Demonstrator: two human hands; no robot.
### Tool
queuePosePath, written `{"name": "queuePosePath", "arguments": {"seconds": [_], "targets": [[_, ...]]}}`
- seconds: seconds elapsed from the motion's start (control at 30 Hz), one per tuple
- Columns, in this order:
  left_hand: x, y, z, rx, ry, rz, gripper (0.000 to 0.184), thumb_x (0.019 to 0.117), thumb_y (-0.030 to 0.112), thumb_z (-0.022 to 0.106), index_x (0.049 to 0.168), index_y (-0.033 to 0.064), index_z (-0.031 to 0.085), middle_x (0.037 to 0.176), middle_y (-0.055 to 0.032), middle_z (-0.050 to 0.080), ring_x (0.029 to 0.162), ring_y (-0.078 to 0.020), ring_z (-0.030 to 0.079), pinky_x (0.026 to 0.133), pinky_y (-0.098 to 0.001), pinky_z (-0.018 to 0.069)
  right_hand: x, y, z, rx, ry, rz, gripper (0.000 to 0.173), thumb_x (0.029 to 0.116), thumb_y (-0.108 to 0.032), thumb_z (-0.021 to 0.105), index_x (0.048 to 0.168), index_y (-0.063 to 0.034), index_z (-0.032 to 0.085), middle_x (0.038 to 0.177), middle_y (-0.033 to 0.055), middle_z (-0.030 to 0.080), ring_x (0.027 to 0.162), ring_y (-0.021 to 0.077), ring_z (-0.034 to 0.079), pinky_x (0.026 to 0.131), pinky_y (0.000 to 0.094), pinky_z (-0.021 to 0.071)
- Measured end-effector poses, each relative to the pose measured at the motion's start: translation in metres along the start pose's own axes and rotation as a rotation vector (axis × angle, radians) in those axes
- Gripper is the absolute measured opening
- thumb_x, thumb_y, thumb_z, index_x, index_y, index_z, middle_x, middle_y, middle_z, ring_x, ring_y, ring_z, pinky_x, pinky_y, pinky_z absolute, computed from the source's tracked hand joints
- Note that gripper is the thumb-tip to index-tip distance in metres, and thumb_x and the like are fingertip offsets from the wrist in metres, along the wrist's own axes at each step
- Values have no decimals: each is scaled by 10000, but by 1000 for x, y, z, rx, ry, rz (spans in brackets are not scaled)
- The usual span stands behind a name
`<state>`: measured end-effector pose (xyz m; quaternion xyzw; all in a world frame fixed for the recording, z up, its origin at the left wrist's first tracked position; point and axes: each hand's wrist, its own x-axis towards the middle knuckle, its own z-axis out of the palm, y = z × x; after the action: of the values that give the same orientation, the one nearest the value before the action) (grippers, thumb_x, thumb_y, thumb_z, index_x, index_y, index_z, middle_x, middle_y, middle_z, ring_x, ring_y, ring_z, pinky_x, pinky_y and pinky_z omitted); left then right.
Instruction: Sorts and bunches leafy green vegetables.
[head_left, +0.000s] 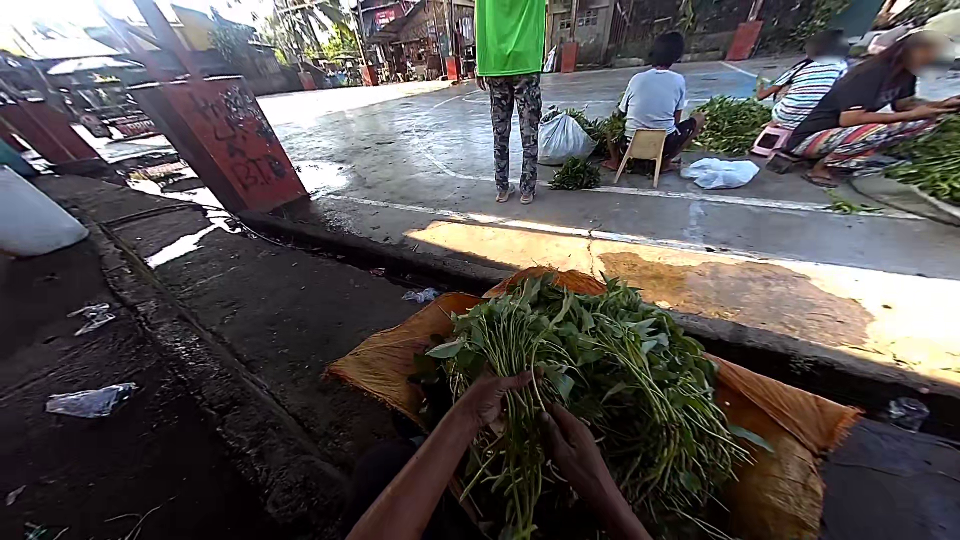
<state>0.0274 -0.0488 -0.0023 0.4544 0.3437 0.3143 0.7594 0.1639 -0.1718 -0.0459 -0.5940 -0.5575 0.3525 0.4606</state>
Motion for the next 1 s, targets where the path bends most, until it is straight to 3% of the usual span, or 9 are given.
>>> {"name": "queuePosePath", "arguments": {"seconds": [0.1,0.3,0.43,0.5,0.57,0.7,0.83,0.9,1.0], "targets": [[-4,3,2,-78,-42,-42,218,956,-96,566,1152,-1,563,913,-87,712,838,-179,712,830,-327,604,-5,-2,5,445,-59,45,261,1076,-195,381,921,-102,571,703,-85,490,586,9,465,564,186,417],[14,9,-6,-243,364,-18,87,988,-42,570,1068,-36,606,842,-123,689,730,-183,681,707,-312,593,-45,19,11,703,78,89,363,1080,-183,277,817,-207,527,690,-139,517,633,-23,490,631,175,438],[16,3,-9,-236,431,21,114,961,-68,605,1075,-74,616,870,-161,702,742,-207,692,704,-312,595,-65,34,-9,198,195,113,279,1077,-158,350,892,-73,541,695,-57,494,625,36,507,618,229,464],[18,1,-10,-226,452,39,141,940,-72,633,1080,-81,617,870,-172,705,733,-216,694,693,-322,596,-68,41,-21,-229,205,144,306,1058,-157,466,930,64,636,749,140,603,691,248,620,682,427,522],[17,-3,-8,-198,430,18,193,917,-68,670,1102,-83,620,892,-175,711,767,-223,699,723,-335,596,-69,42,-28,-539,47,257,371,1066,-241,499,1031,67,704,983,251,700,935,413,703,845,584,541],[14,-7,5,-246,341,-47,188,942,-80,626,1122,-66,575,884,-155,708,773,-219,713,746,-348,615,-68,36,-15,-729,-331,328,367,1077,-248,481,1163,10,727,1233,224,687,1226,420,611,1049,577,450],[22,-5,-2,-363,434,-48,151,972,-35,599,1119,-56,572,878,-154,683,747,-215,685,715,-345,601,-84,71,-4,-190,148,-106,216,938,5,514,883,81,709,862,150,686,829,230,683,792,395,569],[21,-4,-1,-370,447,-67,140,978,-28,595,1113,-51,570,876,-148,682,748,-208,683,715,-341,598,-80,73,0,321,405,-43,324,1027,-32,368,889,-22,661,825,-45,649,779,2,617,757,201,530],[17,-8,8,-365,444,-89,176,969,-46,604,1136,-59,551,875,-160,690,753,-217,697,721,-347,605,-73,56,7,826,582,145,462,1095,-123,211,857,-157,605,789,-109,688,655,-26,605,611,150,507]]}}
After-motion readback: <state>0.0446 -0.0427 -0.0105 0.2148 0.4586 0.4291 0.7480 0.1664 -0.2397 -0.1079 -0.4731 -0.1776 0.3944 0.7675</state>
